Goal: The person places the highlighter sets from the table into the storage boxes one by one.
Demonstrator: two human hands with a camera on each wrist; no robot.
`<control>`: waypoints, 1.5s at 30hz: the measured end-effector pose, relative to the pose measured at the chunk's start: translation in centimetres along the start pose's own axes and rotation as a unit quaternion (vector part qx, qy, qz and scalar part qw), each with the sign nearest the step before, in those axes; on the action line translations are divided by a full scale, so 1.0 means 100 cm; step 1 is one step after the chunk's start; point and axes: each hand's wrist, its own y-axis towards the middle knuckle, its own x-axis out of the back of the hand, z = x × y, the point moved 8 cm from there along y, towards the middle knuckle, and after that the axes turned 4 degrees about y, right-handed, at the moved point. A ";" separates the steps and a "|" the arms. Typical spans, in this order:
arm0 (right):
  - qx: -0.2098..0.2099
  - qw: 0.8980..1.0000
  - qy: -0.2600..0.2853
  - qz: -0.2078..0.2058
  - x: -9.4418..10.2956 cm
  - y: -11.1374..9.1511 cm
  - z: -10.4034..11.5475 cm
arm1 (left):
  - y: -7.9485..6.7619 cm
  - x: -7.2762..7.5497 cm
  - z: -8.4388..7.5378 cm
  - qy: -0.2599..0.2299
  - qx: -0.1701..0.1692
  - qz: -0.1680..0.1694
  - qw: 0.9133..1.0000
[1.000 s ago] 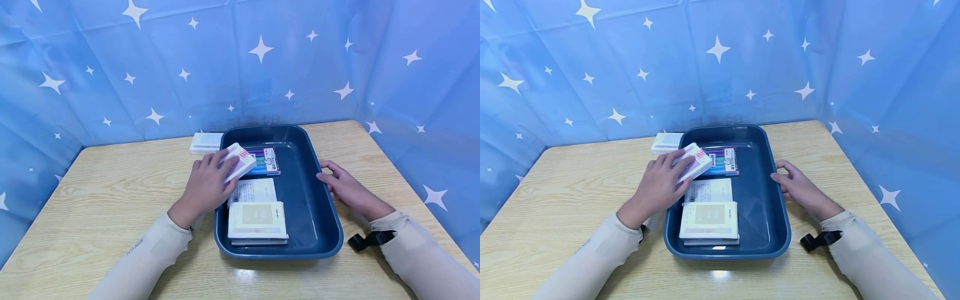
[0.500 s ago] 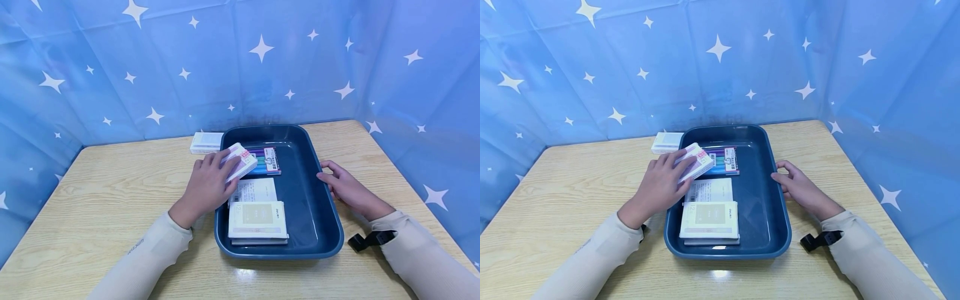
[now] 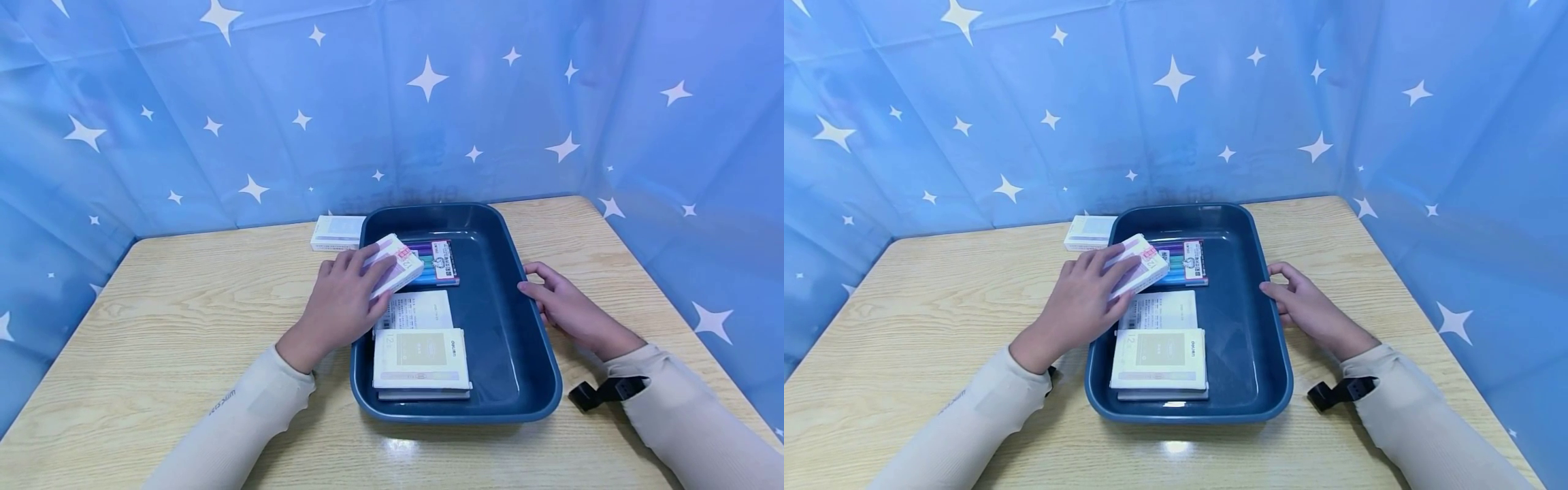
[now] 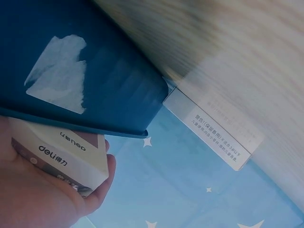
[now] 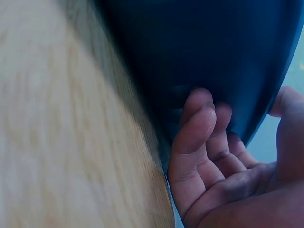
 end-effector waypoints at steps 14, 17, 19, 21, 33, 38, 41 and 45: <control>0.004 1.000 -0.003 0.001 0.000 0.000 0.000 | 0.000 -0.001 -0.002 -0.003 -0.018 -0.002 1.000; 0.005 1.000 -0.004 0.000 -0.001 0.000 0.001 | 0.000 -0.002 -0.003 -0.002 -0.020 -0.002 1.000; 0.006 1.000 -0.004 -0.001 -0.001 0.000 0.001 | 0.000 -0.002 -0.003 -0.001 -0.023 -0.003 1.000; 0.006 1.000 -0.004 -0.001 -0.001 0.000 0.001 | 0.000 -0.002 -0.004 0.000 -0.027 -0.005 1.000; 0.003 1.000 -0.003 -0.002 0.000 0.000 -0.001 | 0.000 -0.002 -0.005 0.003 -0.037 -0.003 0.999; -0.002 1.000 -0.001 -0.001 0.000 0.000 -0.002 | 0.000 -0.001 -0.005 0.003 -0.037 -0.003 0.999; -0.004 1.000 -0.004 -0.002 0.000 0.000 -0.002 | 0.000 -0.001 -0.005 0.003 -0.037 -0.005 0.999; -0.002 1.000 -0.006 -0.002 0.000 0.000 -0.002 | 0.000 -0.002 -0.005 0.003 -0.038 -0.006 0.999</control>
